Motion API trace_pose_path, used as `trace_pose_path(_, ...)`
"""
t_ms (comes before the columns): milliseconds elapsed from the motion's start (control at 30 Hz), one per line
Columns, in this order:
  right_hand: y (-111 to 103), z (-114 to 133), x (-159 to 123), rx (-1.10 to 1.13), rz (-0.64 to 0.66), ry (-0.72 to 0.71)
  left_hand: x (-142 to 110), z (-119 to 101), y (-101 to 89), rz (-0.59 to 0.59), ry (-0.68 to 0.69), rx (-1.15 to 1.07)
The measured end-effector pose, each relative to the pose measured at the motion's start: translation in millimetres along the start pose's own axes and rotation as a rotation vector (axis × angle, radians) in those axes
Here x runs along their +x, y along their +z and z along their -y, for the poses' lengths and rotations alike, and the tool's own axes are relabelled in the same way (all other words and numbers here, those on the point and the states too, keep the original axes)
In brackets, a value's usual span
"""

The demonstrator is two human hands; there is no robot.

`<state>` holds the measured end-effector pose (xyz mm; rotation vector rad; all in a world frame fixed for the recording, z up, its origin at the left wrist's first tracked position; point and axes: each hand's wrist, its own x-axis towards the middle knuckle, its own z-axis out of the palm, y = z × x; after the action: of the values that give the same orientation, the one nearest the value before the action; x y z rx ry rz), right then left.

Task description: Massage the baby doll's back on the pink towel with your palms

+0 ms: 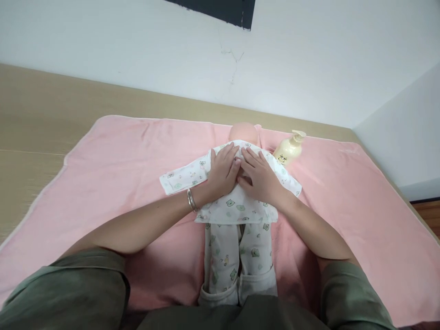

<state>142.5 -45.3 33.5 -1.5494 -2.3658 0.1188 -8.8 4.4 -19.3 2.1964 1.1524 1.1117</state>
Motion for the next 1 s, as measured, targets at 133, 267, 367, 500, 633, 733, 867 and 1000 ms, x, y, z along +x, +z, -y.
trace_pose_path(133, -29.9, -14.0, -2.6, -0.014, -0.182, 0.043, 12.5, 4.6, -6.7, 0.17, 0.031, 0.101)
trace_pose_path(267, -64.1, -42.7, -7.6, -0.047, -0.398, 0.162, 34.8, 10.8, -13.5, 0.12, 0.024, 0.026)
trace_pose_path(367, -78.4, -60.2, -10.1, -0.009, -0.492, 0.291, 55.8, -5.9, -15.9, -0.005, 0.019, -0.094)
trace_pose_path(500, -75.9, -64.7, -6.2, 0.02, -0.44, 0.365, 82.2, -56.1, -6.9, 0.102, -0.082, -0.561)
trace_pose_path(633, -63.6, -58.5, -1.5, -0.103, -0.343, 0.329, 105.1, -94.7, 13.2, 0.409, -0.28, -0.959)
trace_pose_path(733, -60.3, -56.2, -0.9, -0.206, -0.34, 0.305, 114.8, -107.2, 24.6, 0.409, -0.42, -1.068)
trace_pose_path(867, -68.7, -54.2, 2.1, -0.292, -0.306, 0.297, 110.9, -111.6, 24.6, 0.385, -0.52, -1.131)
trace_pose_path(1000, -79.5, -48.8, 9.4, -0.36, -0.232, 0.349, 88.1, -102.0, 6.5, 0.338, -0.62, -1.106)
